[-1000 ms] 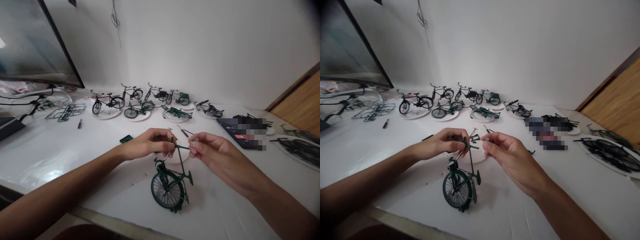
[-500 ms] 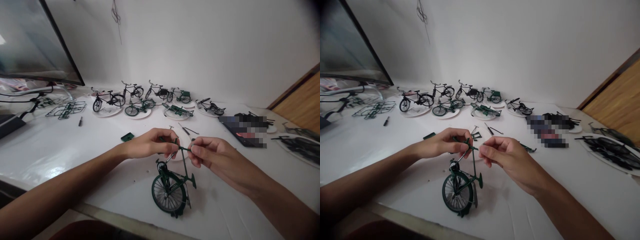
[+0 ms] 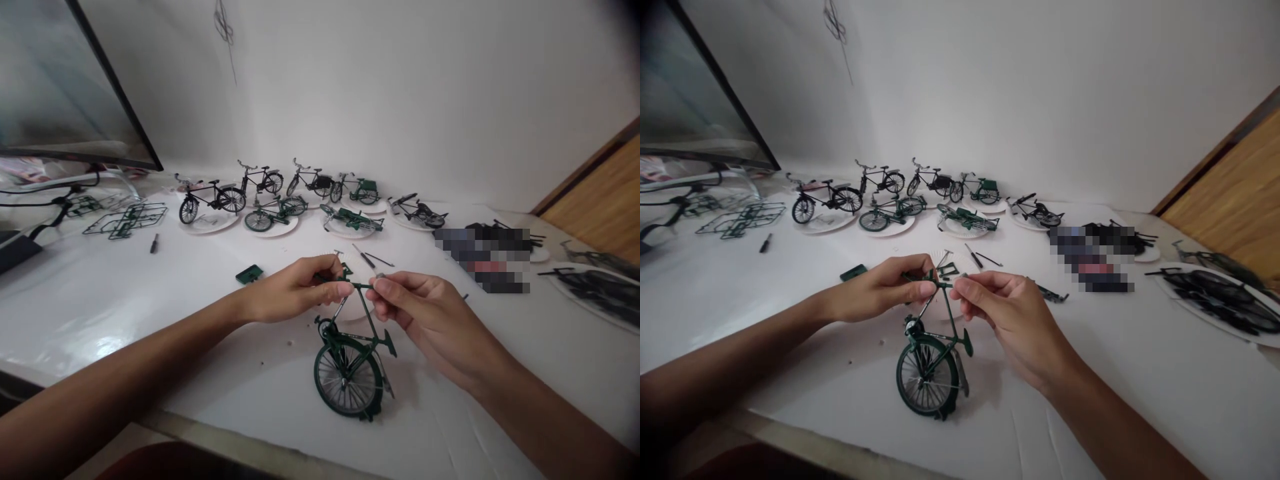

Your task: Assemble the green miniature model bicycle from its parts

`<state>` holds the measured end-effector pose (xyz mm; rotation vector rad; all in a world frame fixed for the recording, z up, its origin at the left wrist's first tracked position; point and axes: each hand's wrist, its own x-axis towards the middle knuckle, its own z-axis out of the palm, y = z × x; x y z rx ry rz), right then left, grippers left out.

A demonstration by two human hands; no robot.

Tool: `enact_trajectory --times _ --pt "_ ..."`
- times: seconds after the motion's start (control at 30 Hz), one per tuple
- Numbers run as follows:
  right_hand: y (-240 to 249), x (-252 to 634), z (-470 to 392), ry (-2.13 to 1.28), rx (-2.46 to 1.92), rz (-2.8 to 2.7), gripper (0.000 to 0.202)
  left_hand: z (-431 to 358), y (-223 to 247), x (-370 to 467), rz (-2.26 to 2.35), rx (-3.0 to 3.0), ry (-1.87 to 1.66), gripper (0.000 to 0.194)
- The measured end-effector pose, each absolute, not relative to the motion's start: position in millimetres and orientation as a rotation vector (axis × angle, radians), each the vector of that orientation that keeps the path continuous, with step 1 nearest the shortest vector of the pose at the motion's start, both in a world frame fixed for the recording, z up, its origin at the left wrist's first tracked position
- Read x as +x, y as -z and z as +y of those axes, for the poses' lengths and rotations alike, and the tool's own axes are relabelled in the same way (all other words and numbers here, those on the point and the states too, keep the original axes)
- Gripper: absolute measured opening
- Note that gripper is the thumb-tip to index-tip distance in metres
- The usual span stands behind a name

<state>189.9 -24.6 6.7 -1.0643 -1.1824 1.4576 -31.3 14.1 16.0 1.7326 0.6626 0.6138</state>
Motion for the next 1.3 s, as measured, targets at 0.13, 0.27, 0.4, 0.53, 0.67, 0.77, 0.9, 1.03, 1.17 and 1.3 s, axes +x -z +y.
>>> enact_trajectory --times 0.13,0.27,0.4,0.53,0.67,0.77,0.9,1.03,1.17,1.3 --pt "-6 189 -25 -1.413 -1.12 -1.185 0.028 11 -17 -30 0.638 1.747 -0.627 0.027" --pt "-5 186 -27 -1.339 -1.172 -1.214 0.029 8 -18 -27 0.645 1.729 -0.637 0.027" --pt "-2 181 -29 -1.272 -1.255 -1.258 0.031 6 -17 -24 0.648 1.717 -0.637 0.03" --pt "-2 178 -30 -1.254 -1.25 -1.276 0.032 7 -15 -23 0.688 1.735 -0.659 0.032" --pt "-3 181 -27 -1.279 -1.238 -1.242 0.037 10 -16 -28 0.692 1.772 -0.687 0.029" --pt "-3 186 -25 -1.261 -1.24 -1.258 0.037 12 -17 -30 0.671 1.805 -0.695 0.028" --pt "-2 189 -24 -1.265 -1.231 -1.311 0.03 11 -16 -30 0.677 1.816 -0.696 0.028" --pt "-3 189 -24 -1.241 -1.25 -1.325 0.031 9 -16 -27 0.684 1.831 -0.684 0.029" --pt "-3 188 -25 -1.213 -1.248 -1.378 0.029 7 -16 -26 0.711 1.875 -0.685 0.026" --pt "-4 185 -28 -1.198 -1.236 -1.403 0.03 5 -15 -25 0.687 1.854 -0.682 0.028"
